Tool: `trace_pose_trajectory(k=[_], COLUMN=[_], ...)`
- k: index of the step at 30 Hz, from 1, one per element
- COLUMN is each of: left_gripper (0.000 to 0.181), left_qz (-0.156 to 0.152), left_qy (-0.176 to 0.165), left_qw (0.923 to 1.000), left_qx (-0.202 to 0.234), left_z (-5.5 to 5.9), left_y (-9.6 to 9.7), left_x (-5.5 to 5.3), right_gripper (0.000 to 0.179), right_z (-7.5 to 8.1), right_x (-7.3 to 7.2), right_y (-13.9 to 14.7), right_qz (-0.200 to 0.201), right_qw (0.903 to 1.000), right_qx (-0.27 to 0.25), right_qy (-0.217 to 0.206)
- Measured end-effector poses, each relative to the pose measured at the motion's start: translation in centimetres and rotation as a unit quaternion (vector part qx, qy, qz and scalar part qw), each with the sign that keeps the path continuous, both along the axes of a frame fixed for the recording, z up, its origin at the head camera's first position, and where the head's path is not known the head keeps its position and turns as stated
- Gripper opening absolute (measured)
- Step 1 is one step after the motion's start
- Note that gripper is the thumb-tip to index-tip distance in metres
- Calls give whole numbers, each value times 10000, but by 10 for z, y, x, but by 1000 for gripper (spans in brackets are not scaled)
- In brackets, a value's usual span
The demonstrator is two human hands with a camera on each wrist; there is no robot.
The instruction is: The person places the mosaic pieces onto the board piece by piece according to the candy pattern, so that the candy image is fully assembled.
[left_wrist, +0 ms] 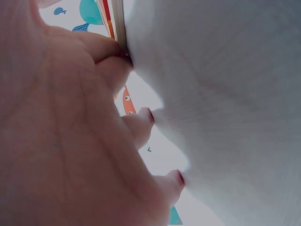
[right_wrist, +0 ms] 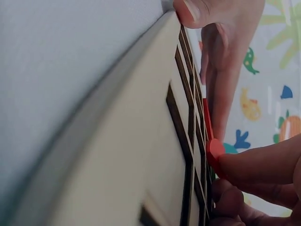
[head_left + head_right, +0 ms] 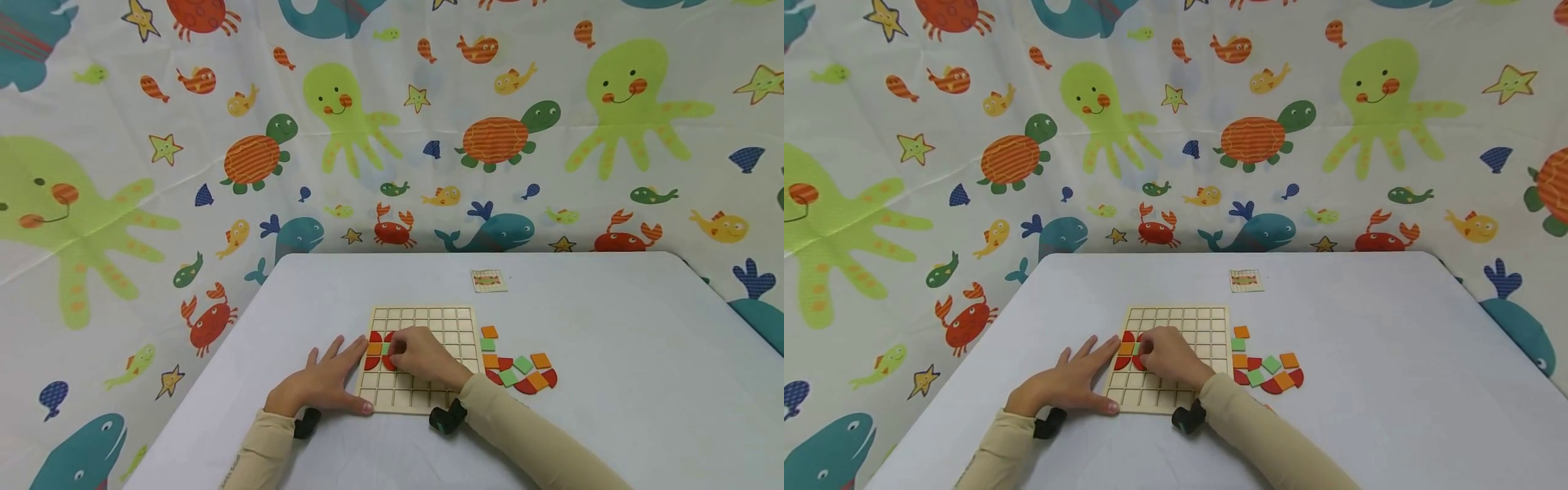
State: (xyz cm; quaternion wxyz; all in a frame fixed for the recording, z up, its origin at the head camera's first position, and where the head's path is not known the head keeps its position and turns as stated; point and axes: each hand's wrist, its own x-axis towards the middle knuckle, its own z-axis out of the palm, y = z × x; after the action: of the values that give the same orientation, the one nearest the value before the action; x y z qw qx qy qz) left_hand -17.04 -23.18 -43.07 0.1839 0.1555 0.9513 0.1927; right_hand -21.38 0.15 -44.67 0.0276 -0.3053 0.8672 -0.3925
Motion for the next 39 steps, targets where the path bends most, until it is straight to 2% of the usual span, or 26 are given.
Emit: trace_pose_trajectory(k=[12,18,30,39], left_gripper=[124,124,125,125], left_qz=[-52,-37,-145,-6], left_qy=[10,6,28,-19], left_qw=[10000,10000,9999,10000], left_qx=[8,8,14,-21], left_z=[5,4,5,1], left_y=[0,0,-2,-1], left_x=[-1,-4,-3,-1], right_gripper=[15,10,12,6], right_z=[3,4,3,4], right_x=[2,1,2,1], right_y=[-3,-2,-2,16], right_qz=[-36,-45,283,328], right_qw=[9999,9999,9995,9989], right_qx=[51,40,131,-88], right_qy=[130,142,81,-328])
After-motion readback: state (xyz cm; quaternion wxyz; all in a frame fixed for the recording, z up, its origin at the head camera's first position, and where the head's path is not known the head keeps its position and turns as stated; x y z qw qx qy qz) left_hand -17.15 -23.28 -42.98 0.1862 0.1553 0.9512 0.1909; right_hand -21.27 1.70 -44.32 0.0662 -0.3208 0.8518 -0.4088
